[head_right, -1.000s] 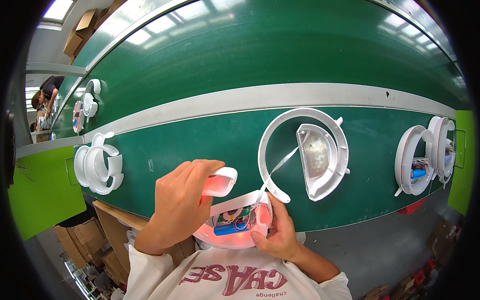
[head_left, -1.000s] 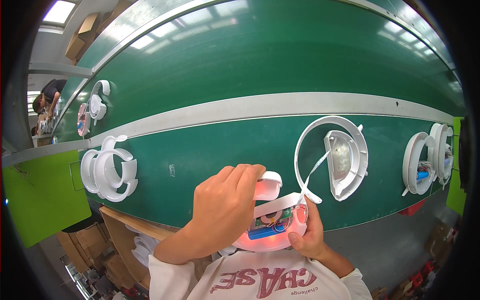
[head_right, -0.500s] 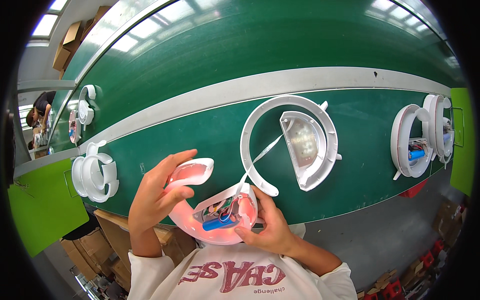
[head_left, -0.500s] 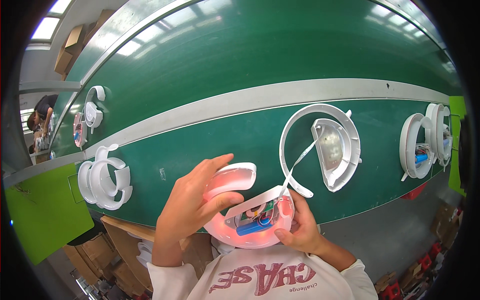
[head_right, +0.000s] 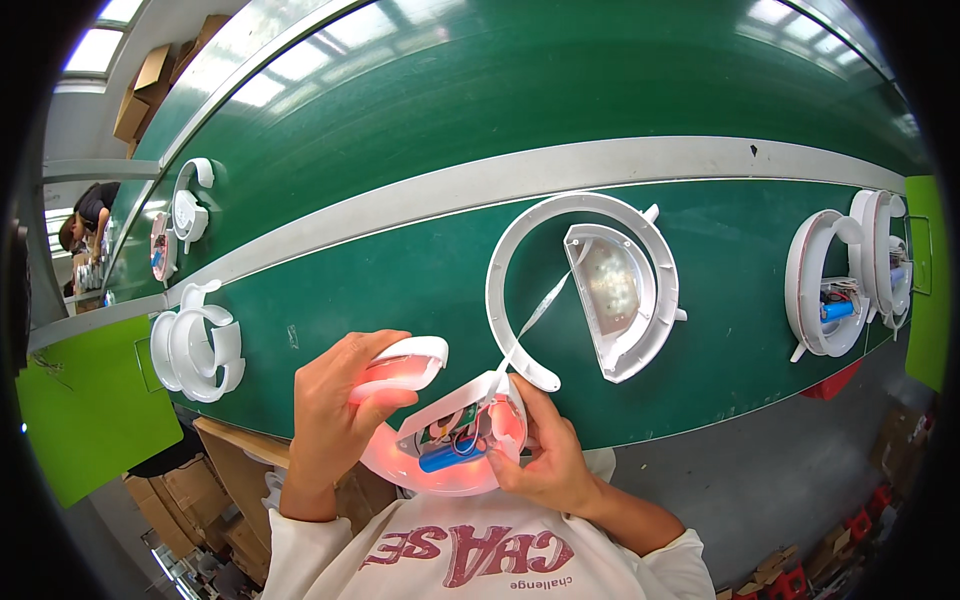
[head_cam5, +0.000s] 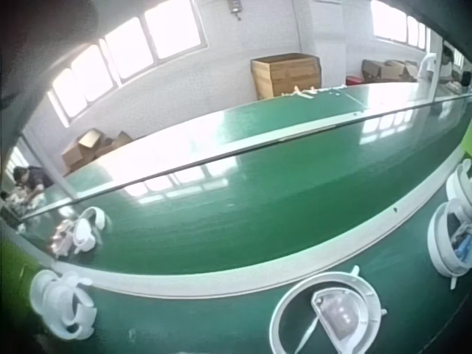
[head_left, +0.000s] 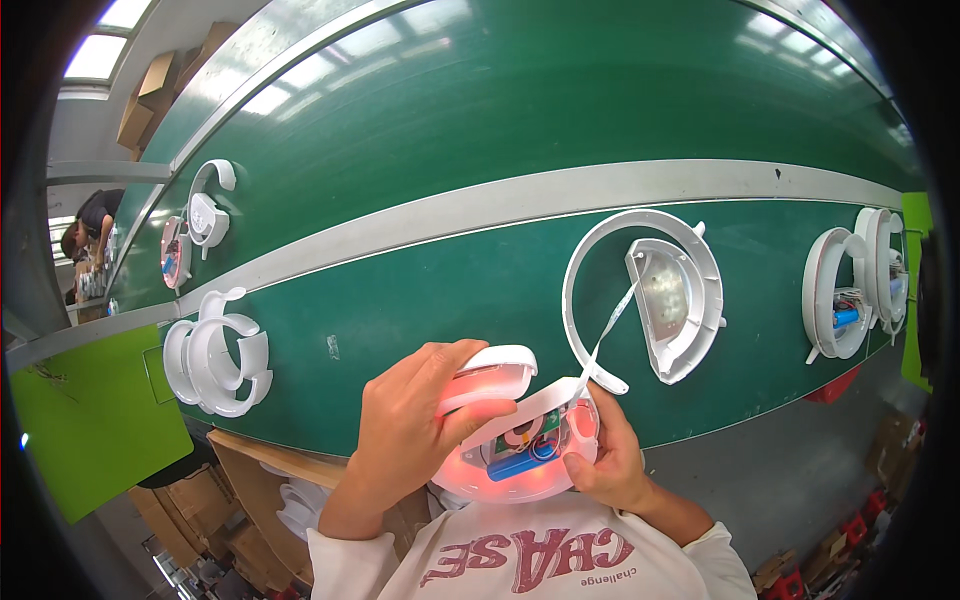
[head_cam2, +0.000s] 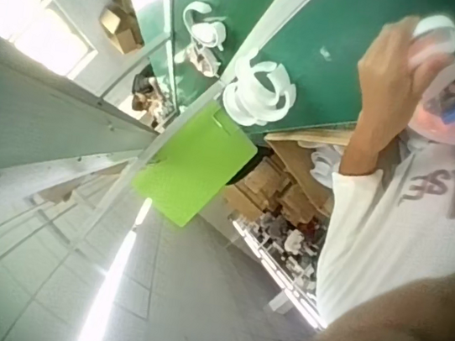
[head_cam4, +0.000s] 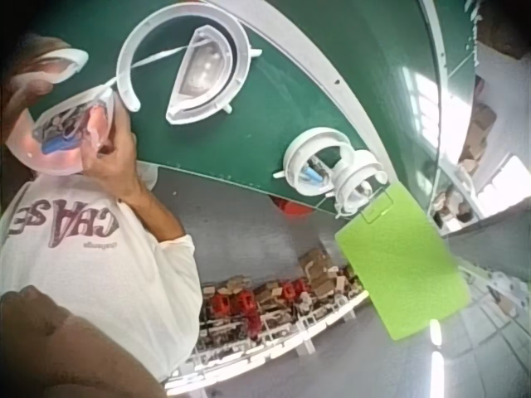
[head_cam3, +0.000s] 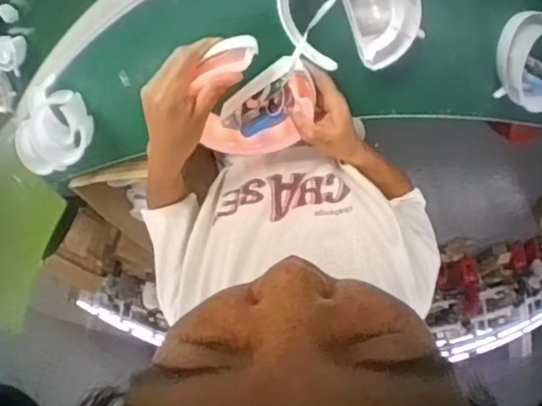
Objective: The person assembles a G-shaped LED light and speaker by hand, connecting a battery and circuit board to the LED light housing, then securing them with a plastic cover.
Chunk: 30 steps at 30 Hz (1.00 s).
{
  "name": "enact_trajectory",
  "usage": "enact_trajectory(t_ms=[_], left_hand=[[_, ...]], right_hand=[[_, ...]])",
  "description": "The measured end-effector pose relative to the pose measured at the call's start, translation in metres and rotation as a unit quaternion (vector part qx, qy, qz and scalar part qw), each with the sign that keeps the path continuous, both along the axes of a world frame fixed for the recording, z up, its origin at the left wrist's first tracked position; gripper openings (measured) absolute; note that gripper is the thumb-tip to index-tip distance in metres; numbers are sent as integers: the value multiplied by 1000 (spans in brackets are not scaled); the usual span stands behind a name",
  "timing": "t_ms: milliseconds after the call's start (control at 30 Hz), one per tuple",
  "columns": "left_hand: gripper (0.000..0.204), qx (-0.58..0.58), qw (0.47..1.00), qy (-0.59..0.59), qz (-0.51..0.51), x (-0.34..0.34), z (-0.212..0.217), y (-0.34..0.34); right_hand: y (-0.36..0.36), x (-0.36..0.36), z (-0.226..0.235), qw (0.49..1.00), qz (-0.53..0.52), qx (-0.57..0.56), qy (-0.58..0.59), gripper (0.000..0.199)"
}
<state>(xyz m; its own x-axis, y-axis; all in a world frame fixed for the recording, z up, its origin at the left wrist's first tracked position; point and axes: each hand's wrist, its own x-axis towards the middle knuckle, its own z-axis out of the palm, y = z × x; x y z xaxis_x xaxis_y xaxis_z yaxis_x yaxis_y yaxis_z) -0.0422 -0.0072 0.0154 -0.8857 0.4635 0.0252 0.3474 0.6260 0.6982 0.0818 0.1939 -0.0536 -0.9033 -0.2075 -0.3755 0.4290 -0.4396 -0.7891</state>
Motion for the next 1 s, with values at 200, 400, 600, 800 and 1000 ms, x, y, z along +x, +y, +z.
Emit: enact_trajectory(t_ms=[200, 400, 600, 800, 1000], left_hand=[[54, 9, 996, -87, 18, -3, 5, -3], [95, 330, 873, -349, 88, 8, -10, -39], [96, 317, 829, -442, 132, 55, -23, -55], [83, 338, 861, -322, 204, 75, -35, -32], [63, 277, 875, -292, 269, 84, -44, -34]], right_hand=[[1, 2, -6, 999, -25, -3, 45, 85], [3, -2, -5, 999, 22, -1, 31, 89], [1, -8, 1, 997, 5, -76, -10, 97], [-2, -4, -8, 996, 17, -84, -10, 98], [-6, -9, 1, 995, 5, -97, -21, 88]])
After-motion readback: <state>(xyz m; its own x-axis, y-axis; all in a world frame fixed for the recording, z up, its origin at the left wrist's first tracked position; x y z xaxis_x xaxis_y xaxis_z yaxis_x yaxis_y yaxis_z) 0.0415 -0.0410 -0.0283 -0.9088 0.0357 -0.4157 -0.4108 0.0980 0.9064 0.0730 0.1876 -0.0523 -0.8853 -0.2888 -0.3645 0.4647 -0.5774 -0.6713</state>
